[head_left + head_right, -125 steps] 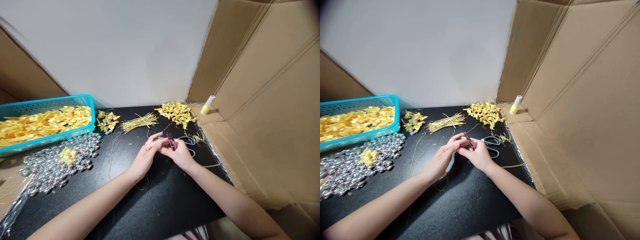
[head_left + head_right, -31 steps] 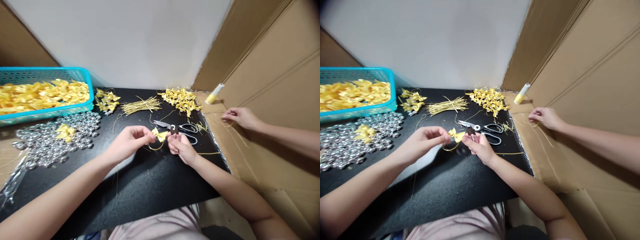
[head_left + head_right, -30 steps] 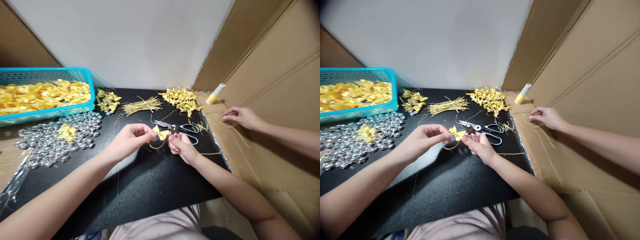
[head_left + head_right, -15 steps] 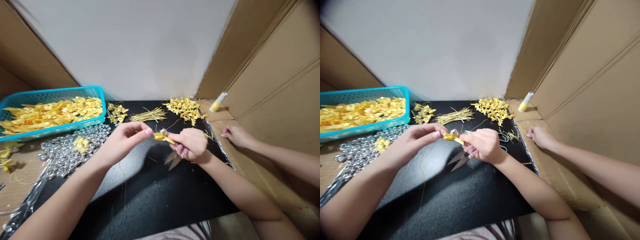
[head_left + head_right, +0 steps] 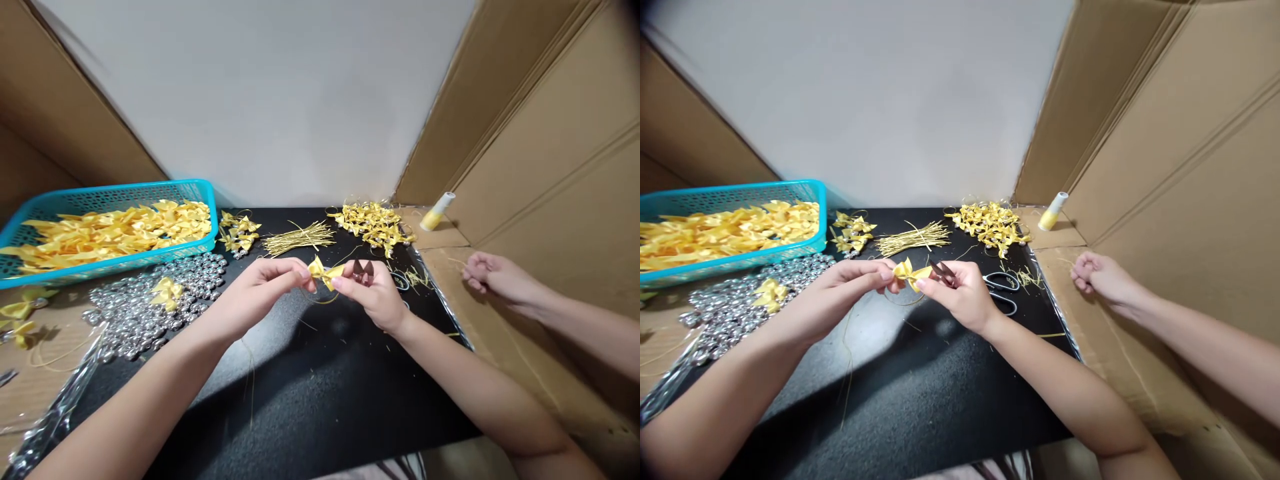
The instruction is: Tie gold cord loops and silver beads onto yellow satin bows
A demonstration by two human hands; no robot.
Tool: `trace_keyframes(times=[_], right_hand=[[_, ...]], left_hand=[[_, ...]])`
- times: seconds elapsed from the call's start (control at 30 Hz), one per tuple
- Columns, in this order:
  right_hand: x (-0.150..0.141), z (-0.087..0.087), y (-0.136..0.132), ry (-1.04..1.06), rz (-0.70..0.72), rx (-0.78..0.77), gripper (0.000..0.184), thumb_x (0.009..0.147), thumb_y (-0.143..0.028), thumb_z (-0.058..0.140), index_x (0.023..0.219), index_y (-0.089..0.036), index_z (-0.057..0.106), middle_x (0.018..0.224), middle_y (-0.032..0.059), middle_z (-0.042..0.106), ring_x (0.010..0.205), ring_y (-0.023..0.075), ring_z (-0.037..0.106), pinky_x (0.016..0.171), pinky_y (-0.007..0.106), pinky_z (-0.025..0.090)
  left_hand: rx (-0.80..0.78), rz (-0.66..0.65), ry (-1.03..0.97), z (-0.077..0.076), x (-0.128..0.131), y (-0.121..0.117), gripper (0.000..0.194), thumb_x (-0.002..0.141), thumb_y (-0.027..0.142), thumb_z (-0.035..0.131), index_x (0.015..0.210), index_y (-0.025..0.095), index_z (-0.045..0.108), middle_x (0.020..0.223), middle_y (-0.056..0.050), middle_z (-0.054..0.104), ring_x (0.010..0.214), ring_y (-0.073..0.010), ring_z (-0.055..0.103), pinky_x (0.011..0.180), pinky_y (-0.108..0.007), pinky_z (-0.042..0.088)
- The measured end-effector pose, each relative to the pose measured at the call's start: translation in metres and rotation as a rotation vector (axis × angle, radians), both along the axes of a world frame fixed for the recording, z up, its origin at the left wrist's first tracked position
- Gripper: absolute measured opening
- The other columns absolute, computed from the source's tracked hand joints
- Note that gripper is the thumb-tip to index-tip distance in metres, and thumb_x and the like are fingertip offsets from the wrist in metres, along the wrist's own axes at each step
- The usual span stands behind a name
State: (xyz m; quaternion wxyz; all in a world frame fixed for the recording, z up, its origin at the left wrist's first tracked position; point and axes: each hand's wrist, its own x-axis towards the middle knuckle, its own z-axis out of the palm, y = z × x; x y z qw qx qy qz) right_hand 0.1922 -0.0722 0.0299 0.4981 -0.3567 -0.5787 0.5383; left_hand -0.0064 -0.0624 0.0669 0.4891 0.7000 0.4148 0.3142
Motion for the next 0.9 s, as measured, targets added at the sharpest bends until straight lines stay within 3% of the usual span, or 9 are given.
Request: trace_keyframes(times=[0.43, 0.67, 0.77, 0.83, 0.9], right_hand=[[0.000, 0.004, 0.003, 0.118, 0.158, -0.174, 0.028, 0.069, -0.038, 0.076, 0.060, -0.016, 0.061, 0.050, -0.0067, 0.038, 0.048, 0.0060, 0.028, 0.043, 0.020, 0.023], [0.002, 0.008, 0.000, -0.025, 0.199, -0.089, 0.029, 0.073, -0.039, 0.071, 0.061, -0.016, 0.058, 0.051, -0.0065, 0.040, 0.047, 0.0057, 0.028, 0.046, 0.021, 0.026], [0.020, 0.002, 0.026, -0.280, 0.051, 0.013, 0.027, 0.071, -0.039, 0.070, 0.061, -0.017, 0.059, 0.054, -0.0052, 0.046, 0.049, 0.0066, 0.034, 0.048, 0.021, 0.028], [0.042, -0.005, 0.056, -0.507, -0.205, 0.034, 0.028, 0.070, -0.039, 0.069, 0.059, -0.016, 0.057, 0.053, -0.0053, 0.048, 0.049, 0.0070, 0.037, 0.049, 0.022, 0.031], [0.067, -0.012, 0.091, -0.575, -0.371, 0.033, 0.033, 0.074, -0.035, 0.065, 0.051, -0.018, 0.048, 0.046, -0.0076, 0.038, 0.046, 0.0069, 0.032, 0.049, 0.023, 0.027]], left_hand=[[0.166, 0.029, 0.136, 0.007, 0.000, -0.003, 0.029, 0.084, 0.029, 0.053, 0.060, 0.017, 0.066, 0.073, -0.001, 0.065, 0.070, -0.0142, 0.058, 0.074, -0.029, 0.048], [0.323, 0.052, 0.243, 0.013, -0.001, -0.011, 0.026, 0.084, 0.035, 0.056, 0.065, 0.018, 0.060, 0.076, -0.002, 0.065, 0.074, -0.0160, 0.058, 0.071, -0.028, 0.047], [0.408, 0.104, 0.284, 0.015, -0.006, -0.009, 0.029, 0.088, 0.037, 0.052, 0.066, 0.019, 0.059, 0.076, -0.001, 0.065, 0.074, -0.0160, 0.058, 0.071, -0.028, 0.045], [0.467, 0.194, 0.373, 0.013, -0.013, -0.001, 0.030, 0.089, 0.038, 0.050, 0.068, 0.019, 0.058, 0.076, 0.000, 0.064, 0.075, -0.0159, 0.057, 0.071, -0.028, 0.044], [0.523, 0.289, 0.486, 0.008, -0.022, 0.010, 0.028, 0.089, 0.040, 0.050, 0.072, 0.020, 0.059, 0.078, 0.000, 0.064, 0.077, -0.0164, 0.057, 0.073, -0.029, 0.043]])
